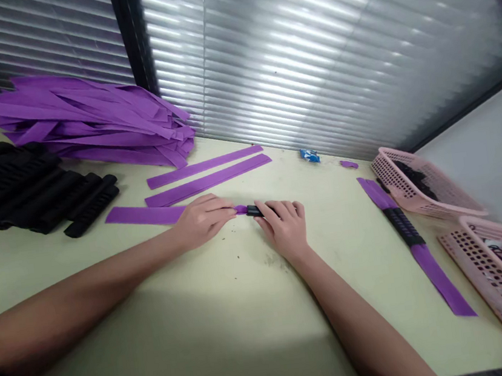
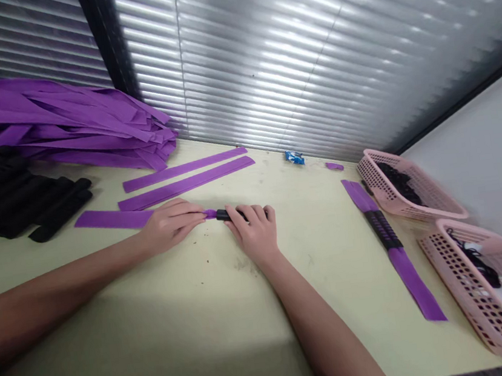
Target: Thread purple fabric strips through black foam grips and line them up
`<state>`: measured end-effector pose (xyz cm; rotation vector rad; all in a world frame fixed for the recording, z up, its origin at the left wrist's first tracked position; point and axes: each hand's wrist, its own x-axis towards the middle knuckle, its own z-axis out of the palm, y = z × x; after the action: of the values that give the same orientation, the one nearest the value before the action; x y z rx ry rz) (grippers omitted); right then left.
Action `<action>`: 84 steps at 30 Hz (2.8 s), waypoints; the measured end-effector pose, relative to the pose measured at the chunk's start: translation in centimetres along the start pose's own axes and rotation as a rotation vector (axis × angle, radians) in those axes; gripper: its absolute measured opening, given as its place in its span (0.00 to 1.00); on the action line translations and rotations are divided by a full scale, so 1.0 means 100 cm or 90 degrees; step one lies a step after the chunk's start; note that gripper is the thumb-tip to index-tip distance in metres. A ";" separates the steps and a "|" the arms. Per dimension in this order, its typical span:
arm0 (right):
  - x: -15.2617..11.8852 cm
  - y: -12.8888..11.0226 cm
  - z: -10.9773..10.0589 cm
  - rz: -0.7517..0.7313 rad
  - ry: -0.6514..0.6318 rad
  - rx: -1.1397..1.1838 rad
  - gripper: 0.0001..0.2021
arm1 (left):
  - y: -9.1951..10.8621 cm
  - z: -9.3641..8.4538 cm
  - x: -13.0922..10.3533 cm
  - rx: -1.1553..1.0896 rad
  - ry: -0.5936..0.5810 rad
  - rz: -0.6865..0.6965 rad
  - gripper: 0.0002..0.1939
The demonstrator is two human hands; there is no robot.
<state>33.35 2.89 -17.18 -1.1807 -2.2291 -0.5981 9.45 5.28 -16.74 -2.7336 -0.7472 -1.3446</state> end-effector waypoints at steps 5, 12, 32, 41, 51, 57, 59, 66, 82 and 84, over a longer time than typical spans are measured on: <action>0.000 -0.001 0.000 0.015 -0.001 0.005 0.15 | 0.002 0.000 0.001 0.011 0.006 0.024 0.09; 0.001 -0.004 -0.001 0.016 0.001 0.000 0.15 | 0.005 -0.001 0.002 0.065 -0.016 -0.004 0.07; 0.002 -0.013 -0.005 -0.026 0.002 0.003 0.14 | 0.004 0.004 -0.002 0.028 0.008 0.036 0.10; 0.000 -0.005 -0.001 0.006 0.000 0.000 0.15 | 0.008 -0.002 0.004 0.081 -0.052 -0.030 0.07; 0.000 -0.007 0.000 0.004 -0.010 -0.004 0.15 | 0.005 0.002 0.004 -0.045 0.005 -0.024 0.08; 0.001 -0.010 -0.001 0.009 -0.006 -0.003 0.15 | 0.006 0.001 0.005 -0.045 0.030 -0.005 0.07; 0.002 -0.011 -0.002 0.003 0.005 -0.003 0.14 | 0.007 0.001 0.005 -0.044 0.031 -0.001 0.07; 0.003 -0.014 -0.003 -0.020 0.018 -0.012 0.13 | 0.007 0.003 0.004 -0.030 0.034 0.014 0.08; 0.000 -0.006 0.001 0.012 -0.030 -0.023 0.15 | 0.005 0.000 0.004 0.004 -0.037 -0.048 0.08; 0.000 -0.006 0.000 0.008 -0.028 -0.023 0.15 | 0.005 0.001 0.005 -0.018 -0.026 -0.041 0.08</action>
<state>32.79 2.59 -17.24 -1.2369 -2.2547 -0.6140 10.01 5.04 -16.29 -2.7898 -0.8315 -1.3254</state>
